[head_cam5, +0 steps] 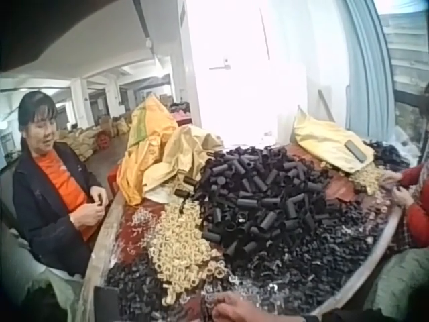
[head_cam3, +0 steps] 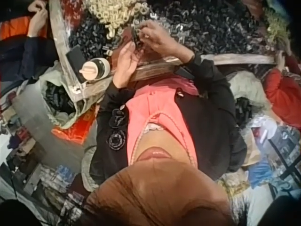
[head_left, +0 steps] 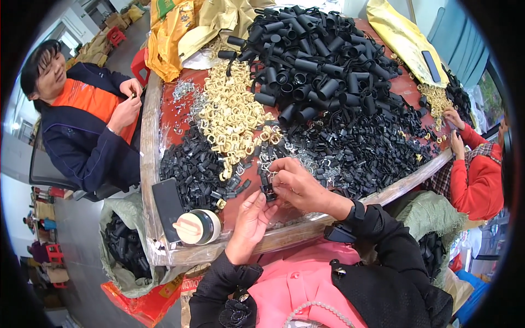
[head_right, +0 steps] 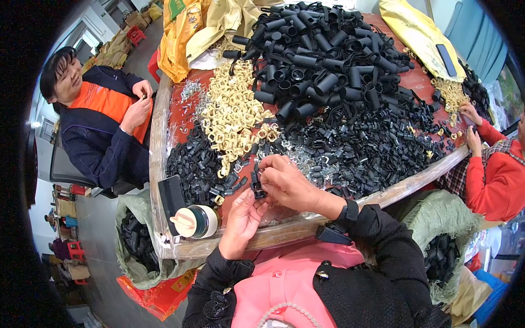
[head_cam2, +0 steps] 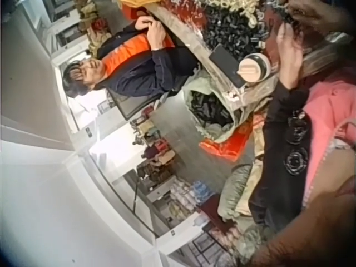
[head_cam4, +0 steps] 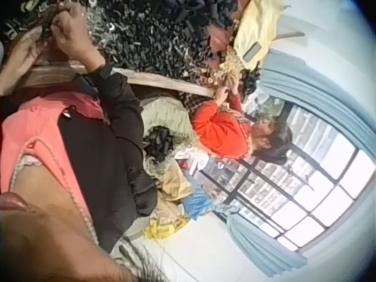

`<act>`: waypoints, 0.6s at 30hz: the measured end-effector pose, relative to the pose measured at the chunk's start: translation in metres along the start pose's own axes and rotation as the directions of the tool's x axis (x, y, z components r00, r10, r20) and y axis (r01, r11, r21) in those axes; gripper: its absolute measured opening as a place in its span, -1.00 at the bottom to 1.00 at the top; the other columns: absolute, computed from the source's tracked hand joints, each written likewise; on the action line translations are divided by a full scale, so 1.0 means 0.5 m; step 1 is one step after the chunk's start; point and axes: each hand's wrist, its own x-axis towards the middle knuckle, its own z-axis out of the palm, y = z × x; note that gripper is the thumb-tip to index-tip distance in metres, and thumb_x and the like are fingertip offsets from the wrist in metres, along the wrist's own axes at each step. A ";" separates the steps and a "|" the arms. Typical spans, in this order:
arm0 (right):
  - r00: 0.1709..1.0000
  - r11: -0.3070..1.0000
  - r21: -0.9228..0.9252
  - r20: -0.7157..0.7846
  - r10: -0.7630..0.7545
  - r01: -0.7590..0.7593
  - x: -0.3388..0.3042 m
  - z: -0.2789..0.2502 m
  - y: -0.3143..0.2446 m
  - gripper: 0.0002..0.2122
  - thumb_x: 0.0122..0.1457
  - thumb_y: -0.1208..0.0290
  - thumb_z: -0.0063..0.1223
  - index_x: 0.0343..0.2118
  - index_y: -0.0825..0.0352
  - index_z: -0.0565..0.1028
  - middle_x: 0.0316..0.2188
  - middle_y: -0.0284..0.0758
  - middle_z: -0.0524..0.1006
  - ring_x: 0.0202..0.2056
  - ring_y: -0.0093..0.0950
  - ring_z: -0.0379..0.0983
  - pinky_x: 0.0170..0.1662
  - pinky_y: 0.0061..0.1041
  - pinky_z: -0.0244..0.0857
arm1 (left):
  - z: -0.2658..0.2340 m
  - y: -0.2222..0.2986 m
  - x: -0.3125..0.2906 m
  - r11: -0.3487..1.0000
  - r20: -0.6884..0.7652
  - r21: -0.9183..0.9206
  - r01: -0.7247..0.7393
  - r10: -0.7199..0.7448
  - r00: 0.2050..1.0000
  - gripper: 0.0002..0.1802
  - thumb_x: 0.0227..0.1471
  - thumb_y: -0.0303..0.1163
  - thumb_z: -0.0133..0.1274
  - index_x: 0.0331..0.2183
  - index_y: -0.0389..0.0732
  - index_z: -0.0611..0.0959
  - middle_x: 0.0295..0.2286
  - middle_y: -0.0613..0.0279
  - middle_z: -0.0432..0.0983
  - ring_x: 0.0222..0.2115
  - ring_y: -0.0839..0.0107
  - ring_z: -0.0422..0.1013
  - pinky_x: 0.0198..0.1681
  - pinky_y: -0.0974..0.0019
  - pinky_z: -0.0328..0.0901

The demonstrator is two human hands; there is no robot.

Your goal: The person assembles components by hand, picking up a black plastic part and inserting a small metal clip into it. They then pick up a larger black cylindrical housing, slide the assembled part inside, and press them together before setting the finished unit down.

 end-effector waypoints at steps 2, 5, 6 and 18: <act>0.998 0.993 -0.099 0.009 -0.064 0.065 -0.001 0.001 -0.004 -0.91 -0.13 0.52 -0.02 -0.53 0.28 0.32 -0.30 -0.29 0.29 -0.25 -0.29 0.19 -0.19 -0.37 0.05 | -0.001 -0.003 -0.002 1.000 0.003 -0.002 0.004 -0.004 1.000 -0.70 -0.01 -0.39 -0.08 -0.21 -0.31 0.40 -0.33 0.19 0.43 -0.35 0.42 0.41 -0.29 0.47 0.35; 0.995 0.979 -0.179 0.005 -0.100 0.099 -0.001 0.005 -0.007 -0.92 -0.14 0.51 -0.02 -0.54 0.28 0.33 -0.31 -0.30 0.30 -0.25 -0.31 0.20 -0.21 -0.37 0.05 | -0.004 -0.007 0.000 1.000 -0.005 0.007 -0.006 0.006 1.000 -0.70 -0.02 -0.37 -0.06 -0.22 -0.32 0.41 -0.35 0.20 0.44 -0.35 0.43 0.41 -0.29 0.47 0.34; 0.993 0.969 -0.218 0.004 -0.118 0.116 -0.002 0.005 -0.008 -0.92 -0.14 0.50 -0.02 -0.54 0.28 0.33 -0.31 -0.31 0.30 -0.25 -0.32 0.20 -0.22 -0.37 0.05 | -0.004 -0.007 0.000 1.000 -0.007 0.005 -0.004 0.004 1.000 -0.70 -0.02 -0.37 -0.06 -0.22 -0.32 0.41 -0.35 0.20 0.44 -0.35 0.43 0.41 -0.29 0.47 0.34; 0.976 0.967 -0.206 0.188 -0.111 0.150 0.007 0.013 -0.010 -0.91 -0.17 0.50 -0.01 -0.57 0.29 0.33 -0.27 -0.35 0.31 -0.21 -0.32 0.20 -0.19 -0.35 0.04 | -0.030 -0.008 -0.010 0.999 -0.080 0.025 0.025 -0.023 0.997 -0.75 -0.02 -0.41 -0.07 -0.27 -0.34 0.43 -0.37 0.19 0.44 -0.38 0.43 0.42 -0.31 0.46 0.37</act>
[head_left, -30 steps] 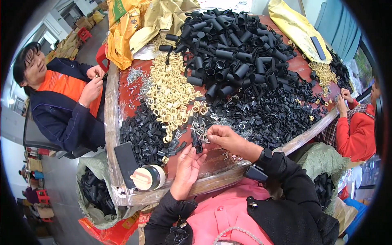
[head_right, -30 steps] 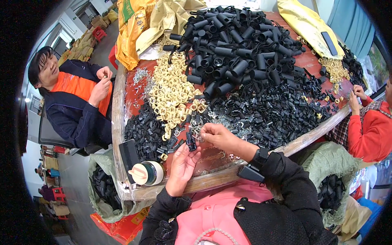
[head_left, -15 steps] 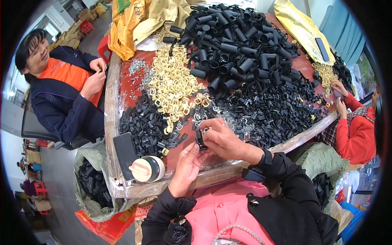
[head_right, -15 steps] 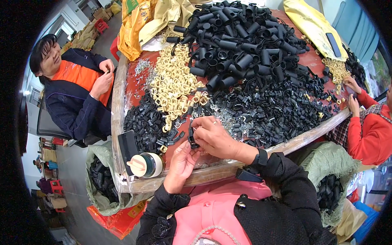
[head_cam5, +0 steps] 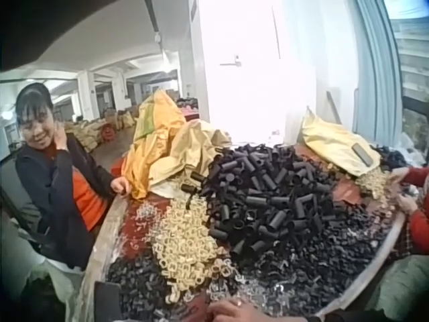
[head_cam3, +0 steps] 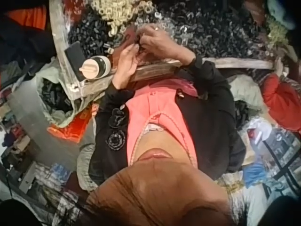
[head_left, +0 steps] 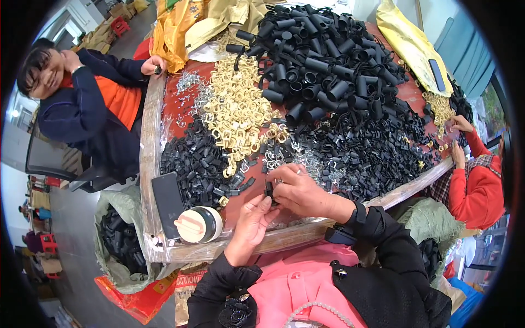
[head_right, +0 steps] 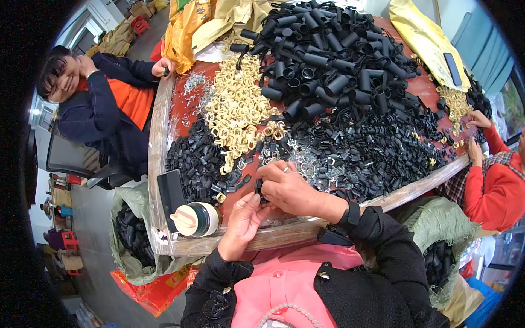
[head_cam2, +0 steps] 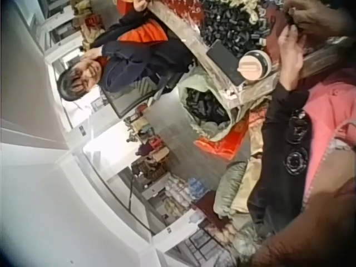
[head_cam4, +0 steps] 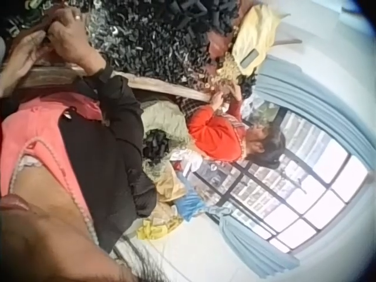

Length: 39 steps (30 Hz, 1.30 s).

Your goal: The person assembles components by hand, picking up a black plastic part and inserting a small metal clip into it. They then pick up a larger black cylindrical housing, slide the assembled part inside, and press them together before setting the finished unit down.

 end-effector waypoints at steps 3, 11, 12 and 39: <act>0.990 0.962 0.234 0.046 0.131 -0.139 0.006 0.014 0.000 -0.89 -0.18 0.51 0.01 -0.56 0.30 0.33 -0.27 -0.34 0.30 -0.20 -0.30 0.20 -0.18 -0.37 0.07 | -0.005 0.012 -0.012 1.000 -0.033 0.022 0.019 -0.018 0.999 -0.74 -0.02 -0.44 -0.08 -0.25 -0.37 0.41 -0.36 0.16 0.44 -0.37 0.41 0.42 -0.31 0.47 0.38; 0.989 0.866 0.479 0.108 0.102 -0.142 0.059 0.043 0.089 -0.85 -0.20 0.52 0.03 -0.50 0.29 0.34 -0.37 -0.29 0.35 -0.32 -0.27 0.30 -0.26 -0.48 0.19 | -0.020 0.036 -0.046 1.000 0.005 -0.003 0.031 -0.031 0.999 -0.74 -0.02 -0.48 -0.09 -0.24 -0.39 0.41 -0.34 0.06 0.43 -0.36 0.37 0.42 -0.30 0.49 0.37; 0.989 0.867 0.477 0.112 0.099 -0.141 0.079 0.039 0.099 -0.85 -0.20 0.52 0.03 -0.50 0.29 0.34 -0.37 -0.29 0.35 -0.32 -0.27 0.30 -0.26 -0.48 0.19 | -0.023 0.034 -0.047 1.000 0.005 -0.007 0.028 -0.028 1.000 -0.74 -0.02 -0.48 -0.09 -0.24 -0.39 0.41 -0.34 0.06 0.43 -0.36 0.37 0.42 -0.30 0.49 0.37; 0.734 0.137 0.809 0.430 0.526 -0.572 -0.028 0.019 0.038 -0.81 0.09 0.30 -0.09 -0.48 0.34 0.33 -0.58 -0.47 0.40 -0.53 -0.73 0.22 -0.50 -0.70 0.13 | 0.024 -0.002 -0.005 0.999 0.026 -0.034 -0.033 0.034 0.999 -0.68 -0.06 -0.35 -0.01 -0.22 -0.26 0.42 -0.30 0.14 0.43 -0.26 0.31 0.38 -0.23 0.40 0.30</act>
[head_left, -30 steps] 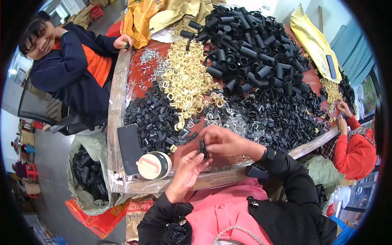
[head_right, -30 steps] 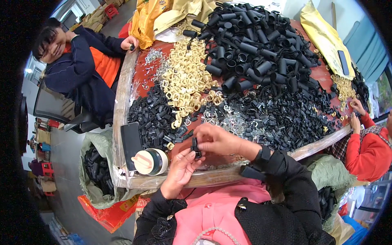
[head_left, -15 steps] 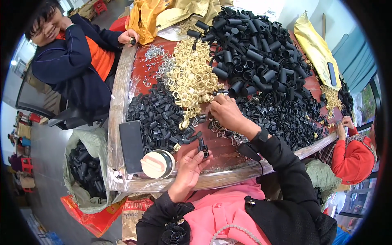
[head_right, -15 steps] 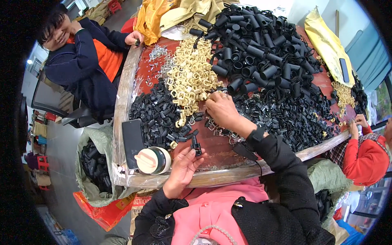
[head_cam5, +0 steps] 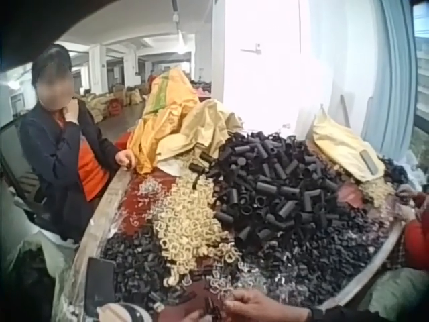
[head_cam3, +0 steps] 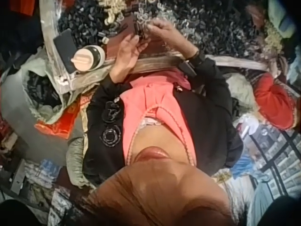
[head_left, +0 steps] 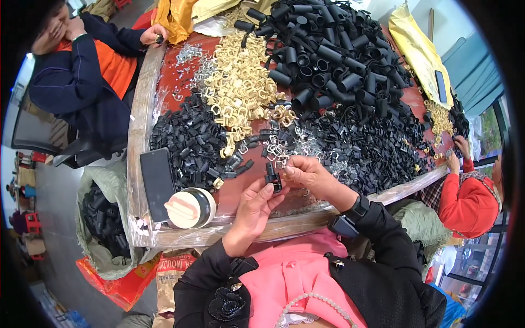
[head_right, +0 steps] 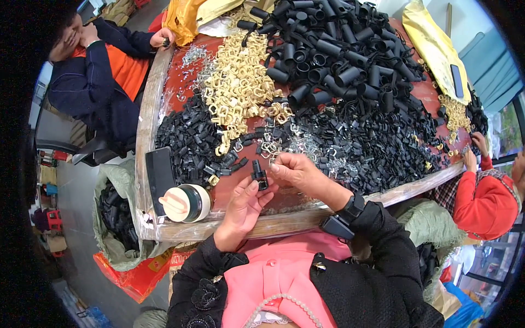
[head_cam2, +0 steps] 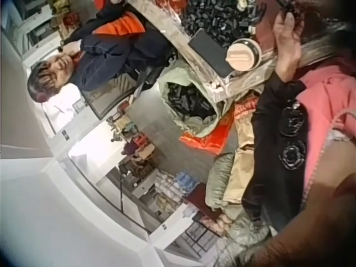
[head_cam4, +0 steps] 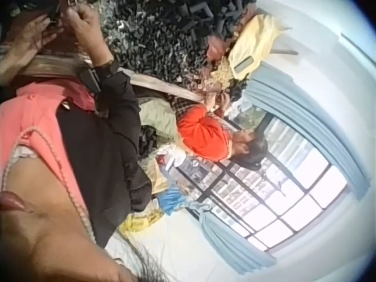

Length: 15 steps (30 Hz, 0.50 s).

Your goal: The person assembles components by hand, picking up a black plastic part and inserting a small metal clip into it. They then pick up a larger black cylindrical housing, slide the assembled part inside, and press them together before setting the finished unit down.

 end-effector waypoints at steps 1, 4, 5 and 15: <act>1.000 1.000 0.005 0.006 -0.019 0.019 -0.004 -0.001 0.002 -0.81 0.09 0.31 -0.09 -0.48 0.34 0.34 -0.57 -0.47 0.40 -0.54 -0.73 0.22 -0.50 -0.71 0.13 | 0.001 -0.003 0.001 1.000 -0.002 0.001 0.006 -0.006 1.000 -0.68 -0.06 -0.35 -0.01 -0.22 -0.26 0.42 -0.30 0.14 0.43 -0.26 0.31 0.38 -0.23 0.40 0.30; 0.998 0.998 0.016 0.013 -0.058 0.058 -0.015 -0.006 0.003 -0.81 0.10 0.31 -0.10 -0.49 0.35 0.35 -0.56 -0.46 0.41 -0.55 -0.74 0.22 -0.50 -0.74 0.13 | 0.003 -0.007 0.006 0.999 0.017 0.015 0.051 -0.051 0.999 -0.68 -0.06 -0.37 -0.02 -0.21 -0.27 0.42 -0.32 0.16 0.44 -0.29 0.33 0.40 -0.26 0.44 0.32; 0.999 0.999 0.018 0.008 -0.045 0.045 -0.018 -0.010 0.002 -0.82 0.10 0.32 -0.10 -0.48 0.36 0.36 -0.56 -0.46 0.41 -0.55 -0.74 0.23 -0.51 -0.74 0.14 | 0.004 -0.007 0.007 0.998 0.017 0.016 0.055 -0.055 0.998 -0.68 -0.06 -0.37 -0.02 -0.21 -0.27 0.42 -0.32 0.16 0.44 -0.29 0.33 0.40 -0.26 0.44 0.32; 0.990 0.955 -0.262 0.060 -0.130 0.141 -0.032 -0.003 -0.017 -0.83 0.08 0.36 -0.08 -0.45 0.38 0.43 -0.58 -0.45 0.43 -0.57 -0.67 0.30 -0.51 -0.69 0.19 | -0.001 -0.014 0.002 0.993 0.007 0.033 0.112 -0.113 0.994 -0.69 -0.06 -0.37 -0.02 -0.23 -0.30 0.44 -0.35 0.20 0.45 -0.33 0.37 0.41 -0.29 0.50 0.34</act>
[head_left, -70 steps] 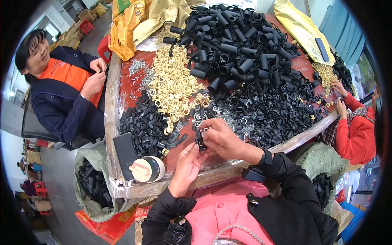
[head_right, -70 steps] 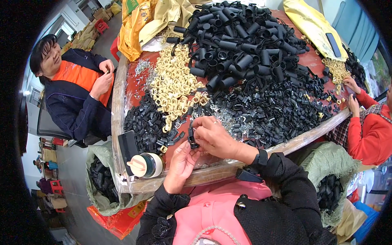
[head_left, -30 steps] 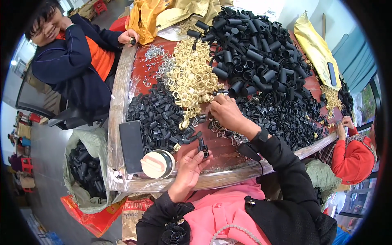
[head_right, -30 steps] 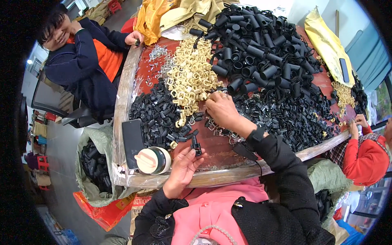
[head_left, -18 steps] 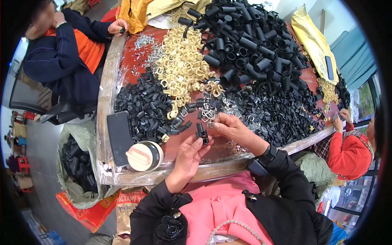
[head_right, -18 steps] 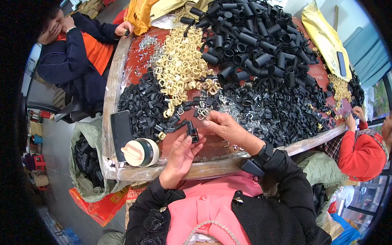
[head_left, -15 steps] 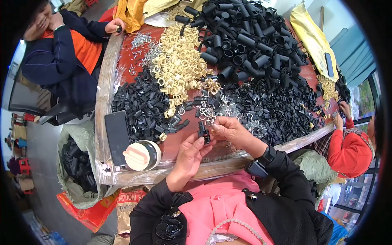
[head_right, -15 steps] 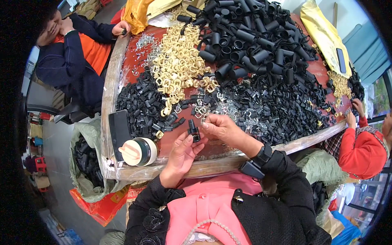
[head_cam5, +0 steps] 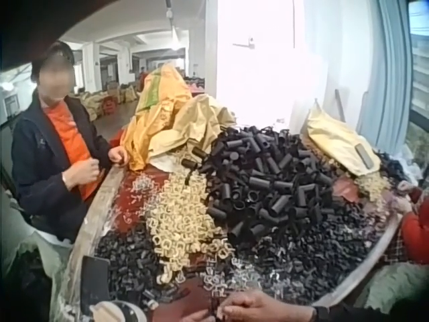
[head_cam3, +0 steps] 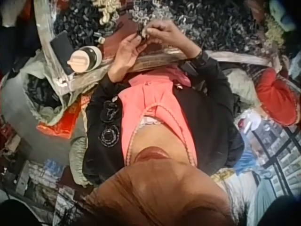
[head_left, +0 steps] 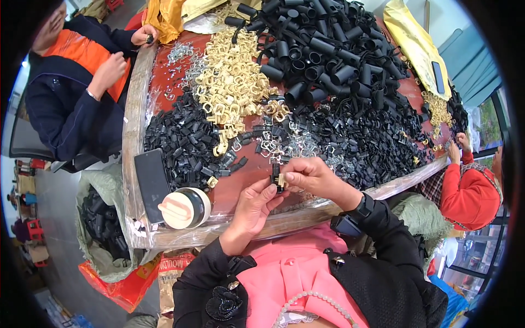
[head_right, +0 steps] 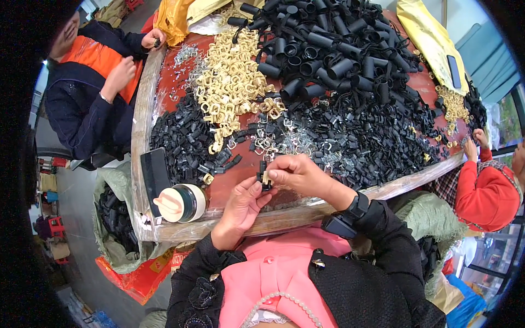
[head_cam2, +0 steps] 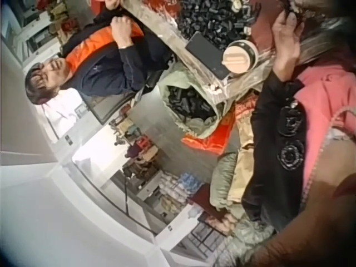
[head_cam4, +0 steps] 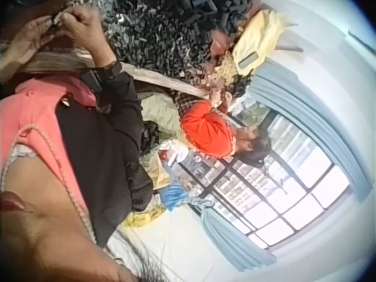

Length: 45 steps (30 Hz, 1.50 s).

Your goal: The person assembles components by hand, picking up a black plastic part and inserting a small metal clip into it. They then pick up a larger black cylindrical housing, slide the assembled part inside, and press them together before setting the finished unit down.

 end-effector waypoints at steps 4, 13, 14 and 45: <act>0.996 0.943 -0.323 0.039 -0.074 0.083 0.001 0.016 -0.028 -0.83 0.08 0.38 -0.07 -0.47 0.42 0.39 -0.59 -0.45 0.40 -0.58 -0.70 0.29 -0.51 -0.73 0.19 | -0.003 -0.002 -0.009 1.000 0.002 0.007 0.000 0.000 1.000 -0.67 -0.07 -0.33 0.00 -0.23 -0.29 0.45 -0.35 0.20 0.45 -0.33 0.38 0.41 -0.28 0.49 0.33; 0.999 0.996 -0.076 -0.006 -0.049 0.049 0.023 0.040 -0.016 -0.84 0.05 0.39 -0.03 -0.54 0.39 0.41 -0.65 -0.49 0.38 -0.58 -0.74 0.23 -0.55 -0.70 0.15 | -0.017 0.009 -0.019 0.999 -0.008 -0.001 -0.036 0.036 0.999 -0.68 -0.08 -0.28 0.01 -0.26 -0.26 0.47 -0.36 0.23 0.45 -0.37 0.42 0.41 -0.27 0.48 0.32; 1.000 0.999 -0.032 0.013 0.016 -0.016 0.026 0.040 -0.023 -0.83 0.05 0.38 -0.03 -0.54 0.39 0.40 -0.65 -0.50 0.37 -0.59 -0.74 0.23 -0.56 -0.71 0.14 | -0.020 0.010 -0.021 0.999 -0.007 0.000 -0.043 0.043 0.999 -0.68 -0.08 -0.28 0.01 -0.26 -0.26 0.47 -0.36 0.23 0.45 -0.37 0.42 0.41 -0.27 0.48 0.32; 0.871 0.345 -0.841 0.262 -0.415 0.417 0.166 0.077 0.041 -0.85 -0.12 0.50 -0.03 -0.43 0.32 0.33 -0.49 -0.25 0.34 -0.48 -0.28 0.33 -0.47 -0.37 0.24 | -0.041 0.018 -0.060 0.993 0.088 0.011 -0.115 0.113 0.990 -0.74 -0.06 -0.39 -0.05 -0.30 -0.35 0.46 -0.37 0.14 0.44 -0.38 0.44 0.41 -0.31 0.53 0.34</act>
